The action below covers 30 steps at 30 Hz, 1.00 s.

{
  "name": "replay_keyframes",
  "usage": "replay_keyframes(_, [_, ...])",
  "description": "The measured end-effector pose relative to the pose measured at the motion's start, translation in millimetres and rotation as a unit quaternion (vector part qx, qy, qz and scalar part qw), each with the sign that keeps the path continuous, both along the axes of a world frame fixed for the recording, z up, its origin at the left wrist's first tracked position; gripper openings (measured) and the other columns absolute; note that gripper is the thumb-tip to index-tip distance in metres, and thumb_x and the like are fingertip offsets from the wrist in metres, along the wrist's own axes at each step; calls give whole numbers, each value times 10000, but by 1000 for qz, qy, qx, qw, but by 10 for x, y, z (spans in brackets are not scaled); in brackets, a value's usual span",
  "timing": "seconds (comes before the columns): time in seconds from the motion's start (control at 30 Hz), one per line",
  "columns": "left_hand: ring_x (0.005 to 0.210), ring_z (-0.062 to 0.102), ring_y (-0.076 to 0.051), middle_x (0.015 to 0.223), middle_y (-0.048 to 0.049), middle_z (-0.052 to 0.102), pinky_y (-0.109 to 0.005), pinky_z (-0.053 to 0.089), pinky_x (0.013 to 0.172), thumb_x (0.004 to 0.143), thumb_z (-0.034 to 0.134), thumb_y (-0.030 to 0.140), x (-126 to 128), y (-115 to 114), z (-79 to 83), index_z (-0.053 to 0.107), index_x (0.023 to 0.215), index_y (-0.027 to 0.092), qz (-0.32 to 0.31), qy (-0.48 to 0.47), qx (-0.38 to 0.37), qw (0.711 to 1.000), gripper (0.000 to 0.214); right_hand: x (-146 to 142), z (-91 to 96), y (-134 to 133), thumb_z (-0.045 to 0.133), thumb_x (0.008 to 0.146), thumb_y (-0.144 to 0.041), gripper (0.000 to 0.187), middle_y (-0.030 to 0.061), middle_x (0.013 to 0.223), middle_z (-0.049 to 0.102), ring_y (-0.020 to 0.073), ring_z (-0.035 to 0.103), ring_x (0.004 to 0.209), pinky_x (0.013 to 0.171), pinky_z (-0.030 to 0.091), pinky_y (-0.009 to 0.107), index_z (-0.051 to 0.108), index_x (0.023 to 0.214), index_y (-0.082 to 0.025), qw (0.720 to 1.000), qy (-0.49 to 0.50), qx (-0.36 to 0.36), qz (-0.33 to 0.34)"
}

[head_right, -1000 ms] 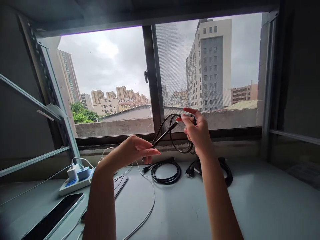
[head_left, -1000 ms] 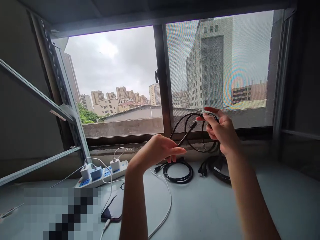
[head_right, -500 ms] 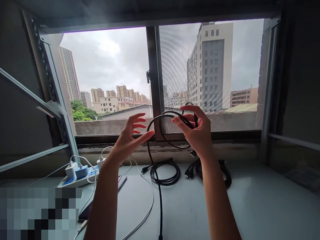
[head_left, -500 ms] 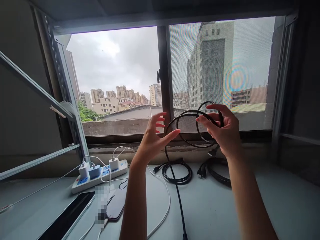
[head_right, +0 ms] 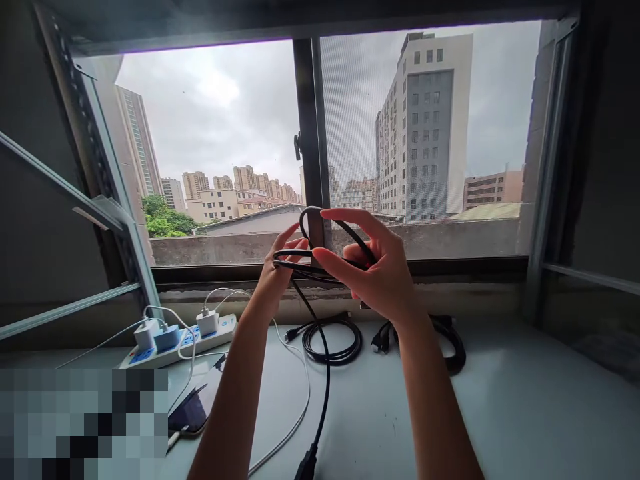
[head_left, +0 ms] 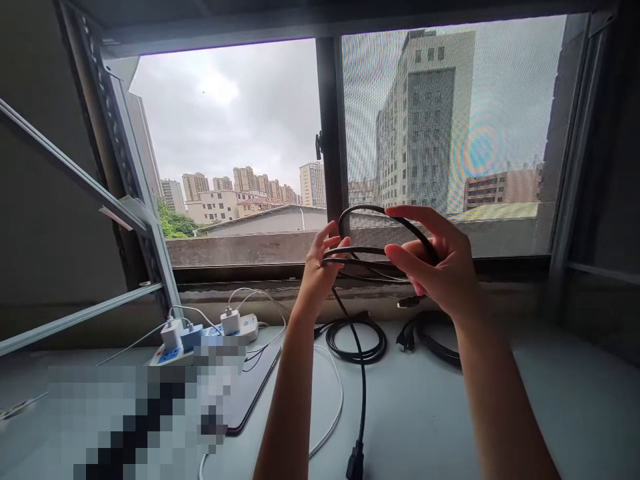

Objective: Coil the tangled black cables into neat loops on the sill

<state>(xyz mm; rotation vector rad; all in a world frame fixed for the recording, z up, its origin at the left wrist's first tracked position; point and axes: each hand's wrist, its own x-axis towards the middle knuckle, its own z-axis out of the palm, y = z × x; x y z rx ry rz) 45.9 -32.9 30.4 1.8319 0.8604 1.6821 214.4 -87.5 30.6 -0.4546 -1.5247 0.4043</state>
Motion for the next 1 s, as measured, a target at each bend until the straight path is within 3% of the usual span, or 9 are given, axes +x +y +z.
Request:
replay_keyframes(0.1, [843,649,-144,999,-71,702,-234,495,679,830,578,433,4,-23,8,618,1035,212,-7,7,4,1000,304,-3,-5,4,732,728,-373,420,-133,407,282,40,226,333,325,186,191,624,1125,-291,1000,-6,4,13])
replay_keyframes(0.17, [703,642,-133,775,-37,696,-225,472,605,803,593,443,10,-23,12,609,823,203,13,-20,14,1000,241,-6,-10,35,759,692,-377,477,-131,426,278,41,217,347,336,203,199,622,1142,-298,1000,-6,4,4])
replay_keyframes(0.3, [384,470,-103,347,34,391,-223,366,450,760,588,507,7,-16,8,403,449,208,74,-25,-21,997,470,15,-38,164,798,628,-413,534,-115,468,347,54,266,345,348,273,220,627,1124,-313,998,-11,-1,-61])
replay_keyframes(0.4, [311,356,-85,306,49,288,-232,274,394,744,589,531,0,-42,0,305,389,219,135,-13,-40,990,552,51,-70,270,775,651,-445,487,-96,474,432,72,361,345,371,338,232,637,1091,-287,990,-84,-40,-103])
replay_keyframes(0.53, [364,232,-76,352,52,235,-249,177,411,772,566,470,77,-133,4,345,365,203,242,59,15,968,535,44,-93,341,692,742,-378,364,-50,577,572,95,514,444,460,418,239,647,1074,-238,976,-140,-37,-162])
replay_keyframes(0.67, [443,215,-99,394,44,242,-264,183,463,789,532,362,246,-232,22,385,376,196,301,104,69,945,469,-42,-65,296,631,756,-254,340,-74,523,521,67,437,382,397,351,208,645,1095,-227,985,-136,-46,-97])
replay_keyframes(0.77, [463,237,-102,409,47,247,-263,195,477,783,524,333,310,-246,27,374,391,194,287,110,80,948,442,-69,-31,228,633,724,-201,381,-99,456,408,57,343,368,356,273,192,650,1103,-236,990,-124,-53,-49])
replay_keyframes(0.87, [442,268,-88,412,54,252,-247,204,456,774,530,340,299,-171,-10,359,409,193,237,103,73,963,429,-38,-10,176,639,701,-168,463,-109,438,387,53,300,349,329,224,186,626,1157,-251,991,-115,-67,-16])
replay_keyframes(1.0, [351,387,-83,367,60,361,-217,297,412,729,521,247,307,11,-134,406,440,199,165,38,-2,986,315,19,5,120,697,697,-224,504,-107,439,381,46,267,337,314,176,190,615,1193,-267,994,-88,-58,-31])
